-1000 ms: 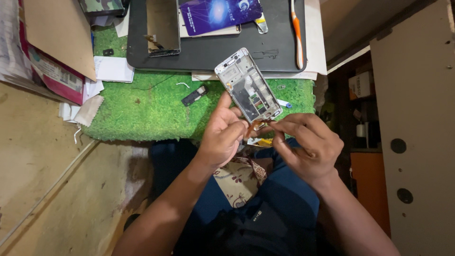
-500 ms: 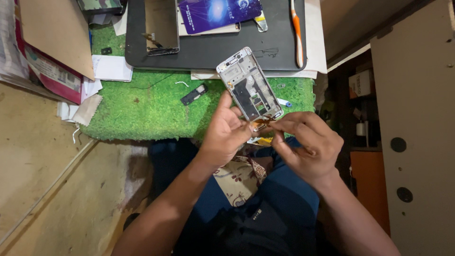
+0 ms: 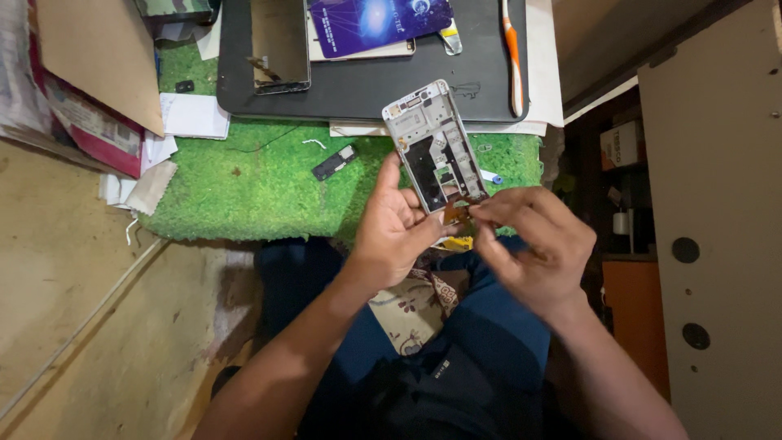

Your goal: The person works on a disassembled white smartphone, peeling and repositioning an orange ribbon cable and applying adhesive tape to the phone frame. The person handles the phone body and internal components by hand.

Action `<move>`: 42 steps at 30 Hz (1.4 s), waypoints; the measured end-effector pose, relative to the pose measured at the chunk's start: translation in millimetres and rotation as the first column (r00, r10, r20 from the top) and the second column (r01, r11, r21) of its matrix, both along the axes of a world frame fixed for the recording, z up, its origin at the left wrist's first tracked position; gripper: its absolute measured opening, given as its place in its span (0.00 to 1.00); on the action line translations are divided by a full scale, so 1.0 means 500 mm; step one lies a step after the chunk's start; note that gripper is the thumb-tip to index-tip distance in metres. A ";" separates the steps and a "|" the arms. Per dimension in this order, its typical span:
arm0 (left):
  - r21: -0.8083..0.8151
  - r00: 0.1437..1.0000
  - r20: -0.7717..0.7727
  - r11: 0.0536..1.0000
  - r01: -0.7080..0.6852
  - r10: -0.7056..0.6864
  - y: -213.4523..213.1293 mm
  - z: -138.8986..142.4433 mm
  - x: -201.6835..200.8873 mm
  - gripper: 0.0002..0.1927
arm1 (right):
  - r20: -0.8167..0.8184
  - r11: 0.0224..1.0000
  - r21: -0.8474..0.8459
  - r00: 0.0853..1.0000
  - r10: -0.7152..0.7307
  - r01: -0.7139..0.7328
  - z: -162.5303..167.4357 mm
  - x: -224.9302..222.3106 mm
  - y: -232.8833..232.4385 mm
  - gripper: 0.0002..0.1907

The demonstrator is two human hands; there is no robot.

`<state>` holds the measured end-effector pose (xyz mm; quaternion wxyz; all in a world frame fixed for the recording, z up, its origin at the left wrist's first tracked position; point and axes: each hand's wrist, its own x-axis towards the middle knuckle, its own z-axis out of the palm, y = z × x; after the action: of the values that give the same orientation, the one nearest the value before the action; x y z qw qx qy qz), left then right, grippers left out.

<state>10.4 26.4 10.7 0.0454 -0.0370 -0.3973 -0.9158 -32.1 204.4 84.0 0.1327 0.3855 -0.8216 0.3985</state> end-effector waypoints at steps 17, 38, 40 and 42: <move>-0.149 0.994 0.000 0.983 -0.108 0.109 0.010 0.018 0.009 0.31 | 0.381 0.991 -0.109 0.924 -0.028 0.075 -0.007 -0.004 -0.004 0.05; -0.247 0.981 0.118 0.961 -0.124 0.157 0.016 0.029 0.008 0.22 | 0.484 0.983 -0.102 0.871 -0.087 0.155 -0.025 -0.010 -0.009 0.12; -0.296 0.975 0.147 0.948 -0.119 0.169 0.015 0.029 0.007 0.22 | 0.486 0.983 -0.099 0.870 -0.085 0.152 -0.026 -0.013 -0.009 0.13; -0.360 0.968 0.167 0.925 -0.118 0.188 0.014 0.027 0.005 0.22 | 0.463 0.986 -0.099 0.883 -0.071 0.131 -0.029 -0.019 -0.007 0.13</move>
<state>13.1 33.6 24.0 0.0702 0.0782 -0.5569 -0.8239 -41.4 201.1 69.5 -0.0200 0.2282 -0.8215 0.5222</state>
